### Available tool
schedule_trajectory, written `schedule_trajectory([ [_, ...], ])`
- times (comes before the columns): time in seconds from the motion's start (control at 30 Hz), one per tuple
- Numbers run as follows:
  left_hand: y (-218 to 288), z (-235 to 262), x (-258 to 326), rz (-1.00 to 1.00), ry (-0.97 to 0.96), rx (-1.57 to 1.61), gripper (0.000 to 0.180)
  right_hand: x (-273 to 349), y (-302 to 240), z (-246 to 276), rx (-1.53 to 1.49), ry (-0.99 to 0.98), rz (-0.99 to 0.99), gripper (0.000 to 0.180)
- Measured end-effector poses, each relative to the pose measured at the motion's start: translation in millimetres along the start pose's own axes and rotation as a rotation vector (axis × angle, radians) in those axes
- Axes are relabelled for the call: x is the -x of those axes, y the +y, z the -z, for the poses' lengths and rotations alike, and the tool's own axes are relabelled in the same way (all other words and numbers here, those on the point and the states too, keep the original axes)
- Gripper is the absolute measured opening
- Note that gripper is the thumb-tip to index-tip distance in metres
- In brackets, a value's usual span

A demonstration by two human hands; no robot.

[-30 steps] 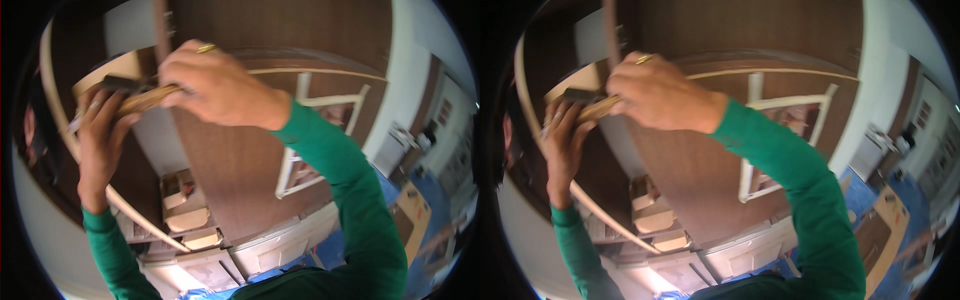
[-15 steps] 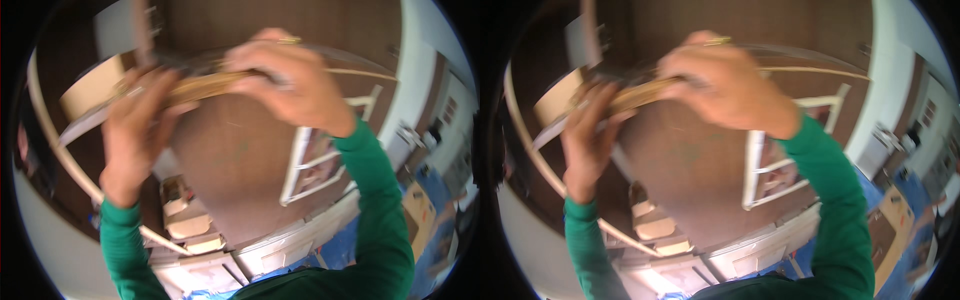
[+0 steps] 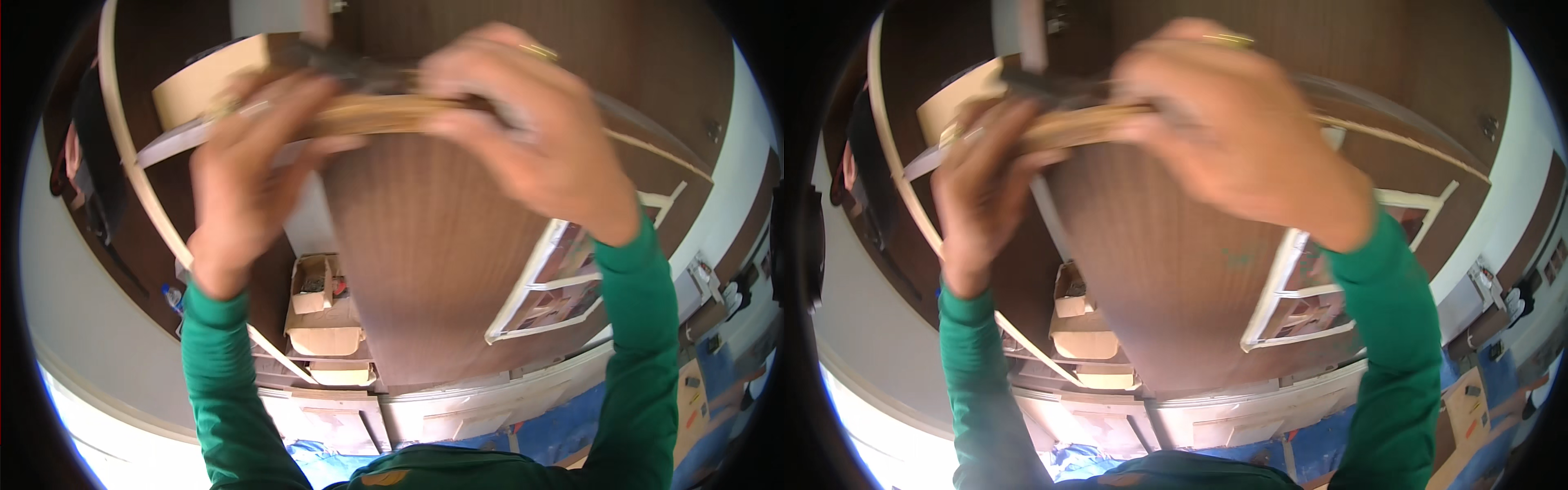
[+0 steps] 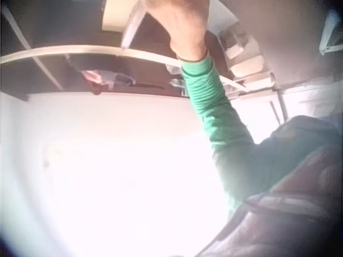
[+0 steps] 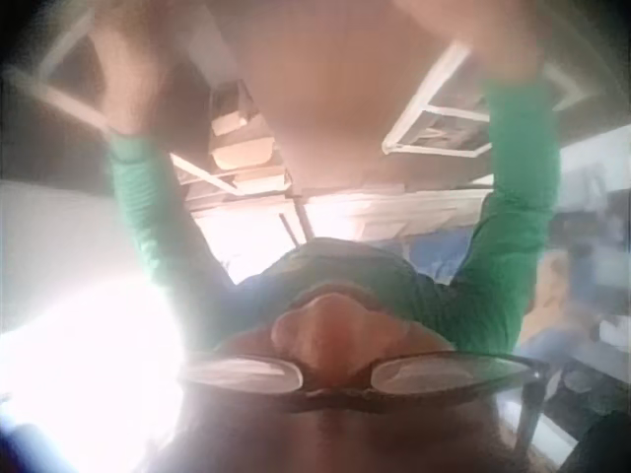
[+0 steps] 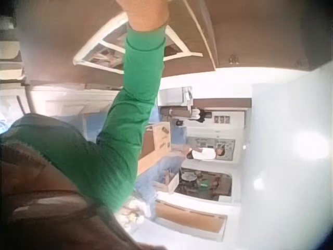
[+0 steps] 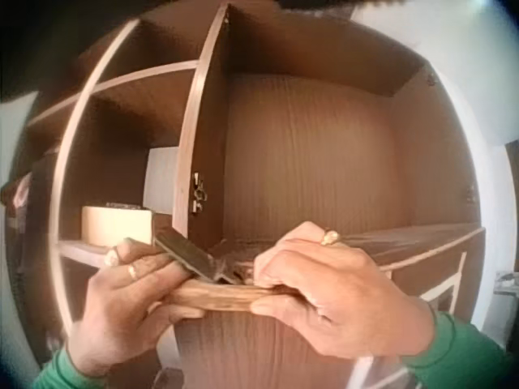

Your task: The person uses a utility knife to trim a wooden edge band on a cabinet door. They repeatedly scrape the knife along the edge to remove excess material. The person also handles a small piece of wood and a hammer during the process.

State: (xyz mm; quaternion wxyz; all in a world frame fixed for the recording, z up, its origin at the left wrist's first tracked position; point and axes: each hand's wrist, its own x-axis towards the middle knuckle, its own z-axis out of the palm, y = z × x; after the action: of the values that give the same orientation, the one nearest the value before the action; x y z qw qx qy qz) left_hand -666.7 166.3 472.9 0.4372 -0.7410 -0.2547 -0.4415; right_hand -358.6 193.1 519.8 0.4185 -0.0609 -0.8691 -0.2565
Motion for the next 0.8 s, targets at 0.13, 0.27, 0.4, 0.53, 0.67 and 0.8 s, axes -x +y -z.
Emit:
schedule_trajectory([
  [0.13, 8.1, -18.2, -24.4, -0.069, 0.031, 0.208, 0.055, 19.3, -5.9, 16.5, -0.017, -0.023, -0.236, 0.02],
  [0.27, -30.5, 16.8, 10.8, -0.007, -0.023, 0.065, 0.05, -24.0, -11.1, -23.1, 0.025, 0.083, 0.005, 0.023],
  [0.4, -62.4, 34.7, 53.8, 0.164, -0.15, -0.138, 0.047, -35.8, -5.8, -72.8, -0.036, 0.23, 0.101, 0.022],
  [0.53, -64.9, 42.5, 56.8, 0.109, -0.132, -0.203, 0.045, -34.4, -2.1, -62.4, -0.086, 0.209, 0.096, 0.013],
  [0.67, -3.1, -3.5, -4.9, 0.059, -0.205, -0.075, 0.046, 27.0, 25.4, -8.6, -0.046, 0.277, 0.075, 0.012],
  [0.8, 64.9, -54.7, -50.0, 0.022, -0.176, -0.112, 0.048, 93.5, 63.5, 59.4, -0.038, 0.194, 0.047, 0.013],
])
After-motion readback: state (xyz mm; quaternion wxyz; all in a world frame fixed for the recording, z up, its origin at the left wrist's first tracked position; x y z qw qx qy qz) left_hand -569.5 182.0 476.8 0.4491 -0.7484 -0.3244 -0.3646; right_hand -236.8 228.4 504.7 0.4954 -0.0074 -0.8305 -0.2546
